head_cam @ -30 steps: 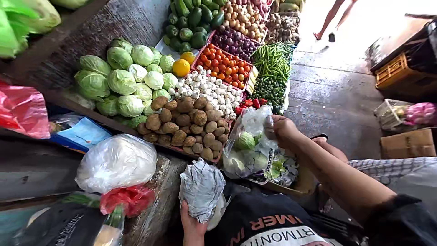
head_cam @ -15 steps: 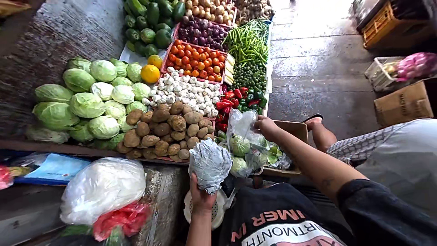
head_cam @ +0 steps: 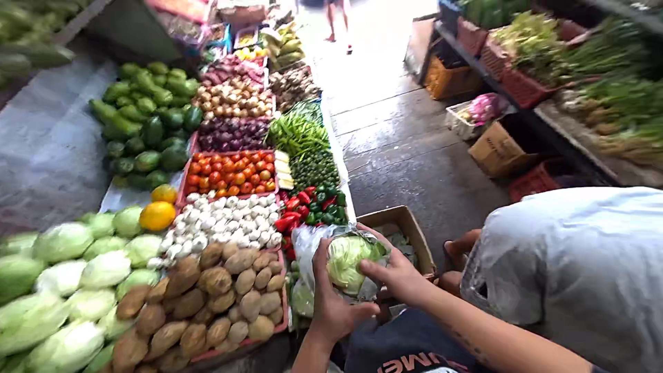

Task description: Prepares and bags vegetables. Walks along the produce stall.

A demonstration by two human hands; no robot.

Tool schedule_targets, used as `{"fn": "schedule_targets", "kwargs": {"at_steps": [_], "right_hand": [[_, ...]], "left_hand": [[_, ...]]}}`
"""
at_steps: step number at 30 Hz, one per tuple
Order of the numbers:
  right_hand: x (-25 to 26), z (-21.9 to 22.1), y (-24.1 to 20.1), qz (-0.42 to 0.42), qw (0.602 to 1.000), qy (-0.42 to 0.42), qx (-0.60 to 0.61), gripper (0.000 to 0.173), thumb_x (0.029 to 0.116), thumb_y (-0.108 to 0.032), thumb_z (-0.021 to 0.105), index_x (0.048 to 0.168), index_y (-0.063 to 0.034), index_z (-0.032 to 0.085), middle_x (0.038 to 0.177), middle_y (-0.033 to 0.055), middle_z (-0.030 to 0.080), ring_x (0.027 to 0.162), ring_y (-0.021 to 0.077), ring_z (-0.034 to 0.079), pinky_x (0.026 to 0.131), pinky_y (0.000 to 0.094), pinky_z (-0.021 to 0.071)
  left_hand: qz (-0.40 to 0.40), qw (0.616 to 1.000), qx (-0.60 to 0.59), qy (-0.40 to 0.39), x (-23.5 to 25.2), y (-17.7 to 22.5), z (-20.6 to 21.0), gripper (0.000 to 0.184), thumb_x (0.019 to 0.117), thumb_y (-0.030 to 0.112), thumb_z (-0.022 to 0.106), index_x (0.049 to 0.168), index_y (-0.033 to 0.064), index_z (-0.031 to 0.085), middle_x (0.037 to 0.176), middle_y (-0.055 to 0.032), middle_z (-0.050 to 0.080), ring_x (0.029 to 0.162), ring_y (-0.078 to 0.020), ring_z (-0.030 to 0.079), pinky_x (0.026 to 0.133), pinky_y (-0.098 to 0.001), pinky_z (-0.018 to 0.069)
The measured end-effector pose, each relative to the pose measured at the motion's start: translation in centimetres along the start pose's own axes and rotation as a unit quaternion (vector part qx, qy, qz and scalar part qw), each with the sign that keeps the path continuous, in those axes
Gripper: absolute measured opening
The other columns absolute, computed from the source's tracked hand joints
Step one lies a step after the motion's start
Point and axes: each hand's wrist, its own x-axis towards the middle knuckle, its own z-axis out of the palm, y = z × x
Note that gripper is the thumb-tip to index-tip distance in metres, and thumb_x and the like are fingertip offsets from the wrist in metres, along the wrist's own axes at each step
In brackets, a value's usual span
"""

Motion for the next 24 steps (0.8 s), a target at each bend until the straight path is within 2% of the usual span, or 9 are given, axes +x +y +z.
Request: {"fn": "schedule_targets", "kwargs": {"at_steps": [4, 7, 9, 13, 15, 17, 19, 22, 24], "right_hand": [[-0.1, -3.8, 0.5, -0.116, 0.992, 0.037, 0.028, 0.057, 0.1123, -0.039, 0.031, 0.136, 0.0022, 0.061, 0.159, 0.0162, 0.043, 0.141, 0.0235, 0.050, 0.111, 0.0415, 0.0501], [0.7, -5.3, 1.4, -0.122, 0.987, 0.099, -0.011, 0.049, 0.1050, -0.032, 0.054, 0.136, 0.0046, 0.058, 0.152, 0.0190, 0.050, 0.136, 0.0265, 0.056, 0.107, 0.0423, 0.0543], [1.1, -5.1, 1.8, -0.088, 0.987, 0.111, -0.080, 0.087, 0.0906, -0.051, 0.071, 0.154, -0.0017, 0.039, 0.158, 0.0154, 0.043, 0.140, 0.0215, 0.051, 0.110, 0.0389, 0.0515], [0.8, -4.2, 3.8, -0.167, 0.961, 0.216, -0.048, 0.029, 0.0979, -0.011, 0.063, 0.124, -0.0011, 0.072, 0.149, 0.0198, 0.055, 0.138, 0.0267, 0.053, 0.115, 0.0427, 0.0475], [0.5, -5.0, 4.5, -0.178, 0.945, 0.270, 0.040, 0.025, 0.1015, -0.003, 0.052, 0.116, 0.0003, 0.072, 0.132, 0.0118, 0.069, 0.121, 0.0189, 0.066, 0.105, 0.0392, 0.0550], [0.7, -6.2, 4.9, -0.148, 0.920, 0.353, 0.086, 0.022, 0.1045, -0.006, 0.048, 0.113, -0.0029, 0.069, 0.103, 0.0027, 0.076, 0.096, 0.0116, 0.072, 0.089, 0.0359, 0.0616], [1.7, -8.5, 6.1, -0.088, 0.898, 0.425, 0.073, 0.024, 0.1079, -0.009, 0.045, 0.118, 0.0026, 0.063, 0.099, 0.0073, 0.074, 0.092, 0.0133, 0.072, 0.087, 0.0358, 0.0626], [3.6, -13.6, 12.0, 0.068, 0.871, 0.484, -0.040, 0.026, 0.1065, -0.013, 0.052, 0.123, 0.0024, 0.064, 0.106, 0.0132, 0.072, 0.097, 0.0159, 0.071, 0.089, 0.0358, 0.0596], [3.8, -16.3, 15.5, 0.224, 0.868, 0.428, -0.118, 0.062, 0.1009, -0.027, 0.064, 0.151, -0.0003, 0.041, 0.138, 0.0249, 0.059, 0.126, 0.0319, 0.060, 0.108, 0.0509, 0.0491]], "left_hand": [[-0.155, 0.980, -0.123, 0.000, 3.5, -0.3, 2.4, 0.129, 0.0715, 0.064, 0.084, 0.156, -0.0093, 0.020, 0.148, -0.0151, 0.051, 0.130, -0.0111, 0.057, 0.108, -0.0301, 0.0510], [-0.326, 0.904, -0.267, 0.069, 4.6, -2.5, 4.9, 0.097, 0.0798, 0.043, 0.082, 0.147, -0.0025, 0.029, 0.123, -0.0108, 0.062, 0.107, -0.0132, 0.065, 0.092, -0.0365, 0.0586], [-0.305, 0.900, -0.305, 0.056, 4.5, -4.3, 5.9, 0.108, 0.0758, 0.048, 0.086, 0.151, 0.0000, 0.025, 0.127, -0.0114, 0.061, 0.110, -0.0147, 0.065, 0.094, -0.0378, 0.0588], [-0.267, 0.905, -0.332, 0.007, 4.6, -5.5, 7.0, 0.115, 0.0758, 0.064, 0.081, 0.154, 0.0025, 0.023, 0.132, -0.0121, 0.059, 0.111, -0.0181, 0.066, 0.092, -0.0393, 0.0600], [-0.315, 0.871, -0.376, 0.041, 5.3, -5.5, 7.4, 0.100, 0.0839, 0.061, 0.075, 0.153, 0.0054, 0.029, 0.127, -0.0137, 0.063, 0.109, -0.0216, 0.068, 0.091, -0.0421, 0.0606], [-0.363, 0.820, -0.437, 0.069, 5.9, -5.4, 7.5, 0.069, 0.0989, 0.059, 0.052, 0.145, 0.0090, 0.041, 0.121, -0.0135, 0.067, 0.109, -0.0241, 0.068, 0.091, -0.0453, 0.0597], [-0.389, 0.783, -0.479, 0.077, 6.6, -5.7, 7.1, 0.067, 0.1031, 0.065, 0.029, 0.137, 0.0104, 0.049, 0.119, -0.0138, 0.068, 0.110, -0.0270, 0.067, 0.092, -0.0494, 0.0580], [-0.408, 0.753, -0.511, 0.076, 6.6, -6.4, 6.9, 0.074, 0.1010, 0.071, 0.019, 0.132, 0.0135, 0.054, 0.118, -0.0142, 0.068, 0.108, -0.0292, 0.068, 0.089, -0.0527, 0.0581], [-0.411, 0.753, -0.510, 0.067, 6.7, -6.4, 7.0, 0.072, 0.1019, 0.069, 0.021, 0.131, 0.0122, 0.055, 0.117, -0.0149, 0.069, 0.108, -0.0301, 0.068, 0.088, -0.0535, 0.0582]]}}
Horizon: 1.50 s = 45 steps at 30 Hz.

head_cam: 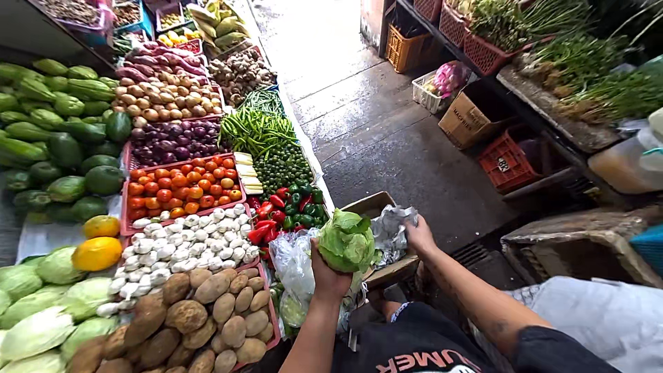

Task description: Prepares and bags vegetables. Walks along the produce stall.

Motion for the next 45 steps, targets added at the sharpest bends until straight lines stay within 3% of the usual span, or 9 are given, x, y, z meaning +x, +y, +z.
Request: {"fn": "schedule_targets", "kwargs": {"at_steps": [2, 8, 15, 23, 30, 34, 40, 42, 45], "right_hand": [[-0.3, 0.0, -0.7, 0.027, 0.997, -0.068, -0.022, 0.095, 0.0956, -0.039, 0.071, 0.162, -0.0010, 0.016, 0.158, 0.0291, 0.036, 0.144, 0.0396, 0.042, 0.117, 0.0571, 0.0372], [-8.8, -0.3, -8.6, -0.076, 0.896, -0.399, 0.179, 0.126, 0.0724, -0.069, 0.080, 0.162, -0.0115, 0.014, 0.147, 0.0117, 0.054, 0.124, 0.0244, 0.063, 0.099, 0.0462, 0.0586], [-7.7, -0.3, -7.3, -0.008, 0.889, -0.277, 0.366, 0.103, 0.0771, -0.054, 0.085, 0.148, -0.0015, 0.032, 0.121, 0.0199, 0.067, 0.107, 0.0288, 0.070, 0.093, 0.0478, 0.0608], [-6.5, -3.8, -7.4, 0.008, 0.865, -0.283, 0.415, 0.097, 0.0759, -0.061, 0.083, 0.141, -0.0034, 0.040, 0.116, 0.0159, 0.069, 0.105, 0.0258, 0.071, 0.092, 0.0459, 0.0608], [-5.7, -3.1, -5.9, 0.014, 0.839, -0.234, 0.490, 0.076, 0.0871, -0.062, 0.069, 0.132, -0.0033, 0.053, 0.113, 0.0161, 0.070, 0.104, 0.0253, 0.070, 0.091, 0.0462, 0.0602], [-4.7, -4.1, -6.6, 0.178, 0.780, -0.255, 0.544, 0.078, 0.0972, -0.075, 0.027, 0.137, -0.0136, 0.053, 0.124, 0.0186, 0.066, 0.111, 0.0320, 0.066, 0.091, 0.0553, 0.0564], [-3.4, -5.2, -6.1, 0.126, 0.758, -0.311, 0.559, 0.081, 0.0955, -0.078, 0.025, 0.132, -0.0132, 0.058, 0.121, 0.0172, 0.068, 0.112, 0.0301, 0.066, 0.093, 0.0543, 0.0559], [-3.1, -5.6, -6.2, 0.081, 0.772, -0.329, 0.538, 0.075, 0.0967, -0.075, 0.031, 0.130, -0.0139, 0.060, 0.118, 0.0145, 0.069, 0.111, 0.0270, 0.067, 0.094, 0.0517, 0.0567], [-2.5, -6.3, -7.0, 0.036, 0.838, -0.317, 0.442, 0.074, 0.0994, -0.072, 0.034, 0.136, -0.0117, 0.054, 0.119, 0.0128, 0.070, 0.110, 0.0240, 0.068, 0.095, 0.0480, 0.0580]], "left_hand": [[-0.005, 1.000, 0.022, -0.009, 0.3, 0.2, 0.1, 0.065, 0.1036, 0.063, 0.029, 0.132, 0.0092, 0.053, 0.118, -0.0161, 0.068, 0.108, -0.0302, 0.068, 0.090, -0.0528, 0.0577], [-0.091, 0.979, 0.172, -0.060, 1.5, 0.3, 0.1, 0.071, 0.1052, 0.061, 0.027, 0.142, 0.0037, 0.047, 0.125, -0.0177, 0.066, 0.115, -0.0276, 0.066, 0.099, -0.0490, 0.0554], [0.069, 0.794, 0.601, -0.061, 1.5, -1.6, 3.6, 0.130, 0.0702, 0.076, 0.076, 0.164, 0.0094, 0.016, 0.159, -0.0223, 0.037, 0.142, -0.0270, 0.047, 0.114, -0.0476, 0.0455], [0.159, 0.905, 0.393, -0.039, 2.4, -4.4, 2.9, 0.032, 0.1003, 0.009, 0.056, 0.127, -0.0082, 0.058, 0.109, -0.0137, 0.072, 0.097, -0.0168, 0.072, 0.086, -0.0348, 0.0621], [0.038, 0.903, 0.423, -0.065, 2.3, -6.0, 4.7, 0.094, 0.0811, 0.039, 0.085, 0.151, -0.0031, 0.039, 0.134, -0.0168, 0.062, 0.118, -0.0202, 0.066, 0.100, -0.0382, 0.0581], [0.083, 0.901, 0.404, -0.138, 2.5, -5.9, 3.0, 0.061, 0.0815, 0.004, 0.083, 0.135, -0.0090, 0.055, 0.130, -0.0195, 0.064, 0.114, -0.0252, 0.068, 0.098, -0.0418, 0.0605], [0.015, 0.835, 0.550, -0.031, 4.1, -7.3, 0.5, 0.024, 0.0856, 0.007, 0.076, 0.109, 0.0033, 0.072, 0.094, -0.0054, 0.076, 0.085, -0.0126, 0.073, 0.080, -0.0341, 0.0623], [-0.045, 0.785, 0.617, 0.007, 5.4, -7.9, -1.0, 0.041, 0.0844, 0.015, 0.078, 0.124, 0.0071, 0.068, 0.109, -0.0107, 0.074, 0.098, -0.0189, 0.072, 0.089, -0.0413, 0.0593], [-0.073, 0.783, 0.615, -0.059, 6.0, -6.1, -1.2, 0.103, 0.0810, 0.020, 0.081, 0.163, 0.0082, 0.020, 0.162, -0.0241, 0.030, 0.148, -0.0345, 0.036, 0.118, -0.0515, 0.0375]]}}
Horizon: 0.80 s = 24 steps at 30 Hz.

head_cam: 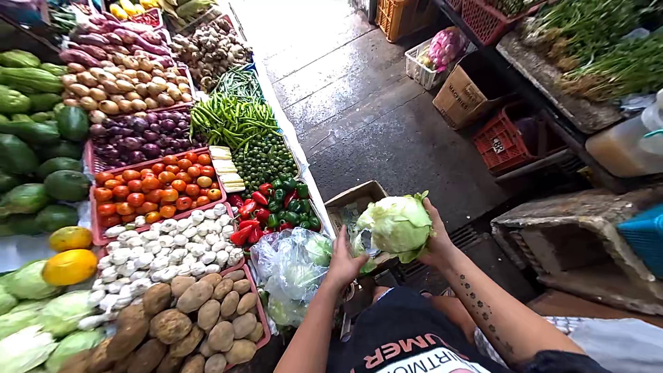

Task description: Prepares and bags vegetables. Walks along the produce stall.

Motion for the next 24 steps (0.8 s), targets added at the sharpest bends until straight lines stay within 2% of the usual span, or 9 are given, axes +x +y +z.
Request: {"fn": "schedule_targets", "kwargs": {"at_steps": [1, 2, 5, 9, 13, 16, 20, 22, 24], "right_hand": [[0.1, 0.2, -0.3, 0.004, 0.998, 0.023, -0.062, 0.074, 0.1031, -0.068, 0.025, 0.141, -0.0095, 0.050, 0.121, 0.0134, 0.068, 0.111, 0.0240, 0.067, 0.095, 0.0473, 0.0578], [0.3, 0.4, -0.4, 0.007, 0.992, 0.047, -0.117, 0.073, 0.1064, -0.063, 0.018, 0.144, -0.0071, 0.047, 0.124, 0.0150, 0.067, 0.113, 0.0248, 0.067, 0.097, 0.0475, 0.0574], [1.2, 0.8, 0.5, 0.006, 0.968, 0.103, -0.230, 0.064, 0.1116, -0.045, 0.014, 0.145, -0.0041, 0.048, 0.124, 0.0160, 0.068, 0.113, 0.0239, 0.068, 0.097, 0.0458, 0.0582], [2.3, 2.7, 1.7, -0.044, 0.933, 0.127, -0.333, 0.048, 0.1130, -0.032, 0.028, 0.123, -0.0010, 0.064, 0.101, 0.0105, 0.074, 0.094, 0.0170, 0.073, 0.085, 0.0382, 0.0628], [3.5, 3.3, 1.2, -0.005, 0.952, 0.202, -0.230, 0.044, 0.1146, -0.030, 0.028, 0.130, -0.0023, 0.058, 0.107, 0.0125, 0.075, 0.081, 0.0230, 0.075, 0.065, 0.0375, 0.0631], [3.9, 2.5, 1.6, 0.006, 0.938, 0.212, -0.276, 0.044, 0.1112, -0.037, 0.043, 0.141, -0.0059, 0.050, 0.119, 0.0115, 0.071, 0.095, 0.0228, 0.073, 0.078, 0.0389, 0.0615], [1.7, 4.8, 3.1, -0.024, 0.880, 0.057, -0.471, 0.101, 0.0829, -0.066, 0.070, 0.159, -0.0108, 0.032, 0.152, 0.0141, 0.049, 0.132, 0.0238, 0.056, 0.105, 0.0469, 0.0534], [1.7, 5.8, 4.2, -0.025, 0.875, 0.043, -0.481, 0.104, 0.0805, -0.069, 0.071, 0.158, -0.0118, 0.033, 0.149, 0.0143, 0.052, 0.130, 0.0208, 0.057, 0.106, 0.0448, 0.0532], [1.9, 6.0, 4.9, -0.061, 0.884, 0.046, -0.461, 0.085, 0.0900, -0.060, 0.066, 0.154, -0.0089, 0.042, 0.138, 0.0119, 0.062, 0.121, 0.0165, 0.064, 0.101, 0.0407, 0.0571]], "left_hand": [[0.040, 0.999, -0.035, -0.002, -0.6, 1.0, -0.6, 0.109, 0.0790, 0.023, 0.079, 0.165, 0.0079, 0.013, 0.167, -0.0225, 0.020, 0.152, -0.0330, 0.028, 0.119, -0.0509, 0.0359], [0.073, 0.995, -0.069, -0.009, -1.4, 2.5, -1.2, 0.113, 0.0777, 0.032, 0.078, 0.165, 0.0087, 0.009, 0.168, -0.0194, 0.019, 0.152, -0.0303, 0.031, 0.115, -0.0494, 0.0415], [0.085, 0.990, -0.108, -0.030, -2.6, 6.2, -0.9, 0.128, 0.0702, 0.056, 0.087, 0.165, 0.0116, 0.013, 0.161, -0.0181, 0.037, 0.132, -0.0258, 0.058, 0.097, -0.0443, 0.0595], [0.087, 0.975, -0.191, 0.073, -1.1, 5.3, 0.3, 0.112, 0.0687, 0.040, 0.094, 0.156, 0.0078, 0.033, 0.134, -0.0151, 0.062, 0.118, -0.0198, 0.066, 0.101, -0.0391, 0.0582], [0.089, 0.901, -0.411, 0.109, -1.5, 3.7, 0.5, 0.097, 0.0809, 0.029, 0.084, 0.153, -0.0004, 0.026, 0.128, -0.0183, 0.062, 0.111, -0.0238, 0.067, 0.096, -0.0431, 0.0592], [0.084, 0.883, -0.442, 0.138, -2.2, 3.3, 0.4, 0.096, 0.0825, 0.025, 0.083, 0.153, 0.0014, 0.023, 0.129, -0.0183, 0.060, 0.112, -0.0237, 0.067, 0.095, -0.0433, 0.0592], [0.128, 0.891, -0.405, 0.162, -2.6, 2.5, 0.3, 0.102, 0.0765, 0.017, 0.089, 0.152, -0.0024, 0.023, 0.132, -0.0212, 0.059, 0.117, -0.0257, 0.065, 0.099, -0.0422, 0.0583], [0.149, 0.888, -0.404, 0.161, -2.9, 2.2, 0.8, 0.104, 0.0753, 0.020, 0.091, 0.151, -0.0033, 0.024, 0.131, -0.0208, 0.060, 0.118, -0.0250, 0.065, 0.100, -0.0410, 0.0580], [0.160, 0.882, -0.412, 0.165, -3.0, 2.0, 1.1, 0.104, 0.0754, 0.022, 0.091, 0.152, -0.0030, 0.024, 0.132, -0.0200, 0.059, 0.118, -0.0242, 0.065, 0.100, -0.0403, 0.0579]]}}
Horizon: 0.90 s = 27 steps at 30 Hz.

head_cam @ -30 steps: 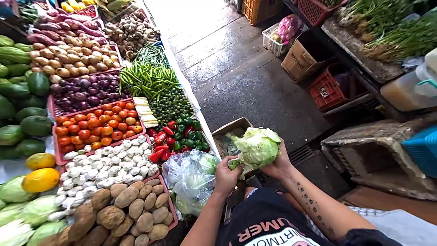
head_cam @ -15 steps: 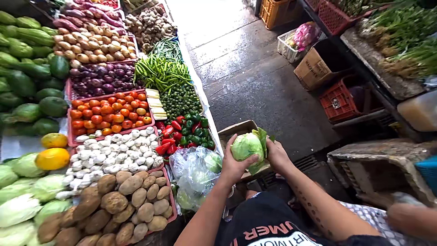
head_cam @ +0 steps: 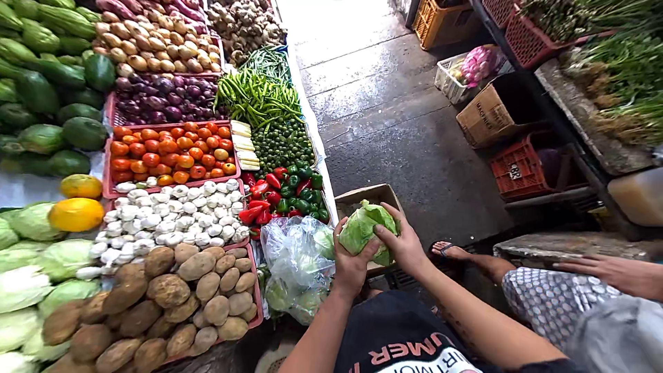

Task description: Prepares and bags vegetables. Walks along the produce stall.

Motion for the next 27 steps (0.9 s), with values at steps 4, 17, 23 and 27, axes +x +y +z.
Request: {"fn": "schedule_targets", "kwargs": {"at_steps": [4, 17, 23, 27], "right_hand": [[0.8, 0.5, 1.1, 0.026, 0.990, 0.093, 0.102, 0.041, 0.1080, -0.035, 0.048, 0.119, -0.0001, 0.066, 0.097, 0.0090, 0.076, 0.088, 0.0161, 0.075, 0.082, 0.0383, 0.0643], [0.5, -1.9, -2.7, -0.008, 0.988, -0.002, -0.155, 0.019, 0.0970, -0.023, 0.064, 0.111, -0.0125, 0.073, 0.096, -0.0020, 0.075, 0.090, 0.0043, 0.070, 0.086, 0.0327, 0.0595], [3.1, -2.7, 6.3, 0.137, 0.986, 0.048, 0.080, 0.045, 0.0980, -0.019, 0.070, 0.133, 0.0039, 0.053, 0.106, 0.0176, 0.072, 0.092, 0.0259, 0.073, 0.082, 0.0441, 0.0638], [4.1, -3.6, 10.5, 0.203, 0.975, -0.033, -0.086, 0.107, 0.0880, -0.039, 0.080, 0.163, -0.0053, 0.012, 0.158, 0.0279, 0.037, 0.141, 0.0378, 0.046, 0.114, 0.0550, 0.0423]], "left_hand": [[-0.013, 1.000, -0.025, -0.002, -0.6, 0.2, -0.7, 0.103, 0.0748, 0.021, 0.091, 0.151, -0.0019, 0.026, 0.130, -0.0186, 0.061, 0.115, -0.0247, 0.066, 0.097, -0.0418, 0.0590], [-0.079, 0.989, -0.128, -0.003, -2.1, 0.6, -3.4, 0.105, 0.0658, 0.049, 0.093, 0.141, 0.0019, 0.037, 0.115, -0.0126, 0.068, 0.104, -0.0213, 0.070, 0.092, -0.0438, 0.0606], [-0.095, 0.971, -0.220, -0.022, -2.3, 2.7, -4.0, 0.082, 0.0616, 0.077, 0.077, 0.118, 0.0187, 0.066, 0.106, -0.0059, 0.074, 0.100, -0.0204, 0.072, 0.085, -0.0459, 0.0610], [-0.069, 0.980, -0.184, 0.022, -2.2, 3.1, -3.8, 0.062, 0.0822, 0.038, 0.076, 0.129, 0.0094, 0.046, 0.109, -0.0055, 0.069, 0.102, -0.0173, 0.069, 0.090, -0.0420, 0.0587]]}}
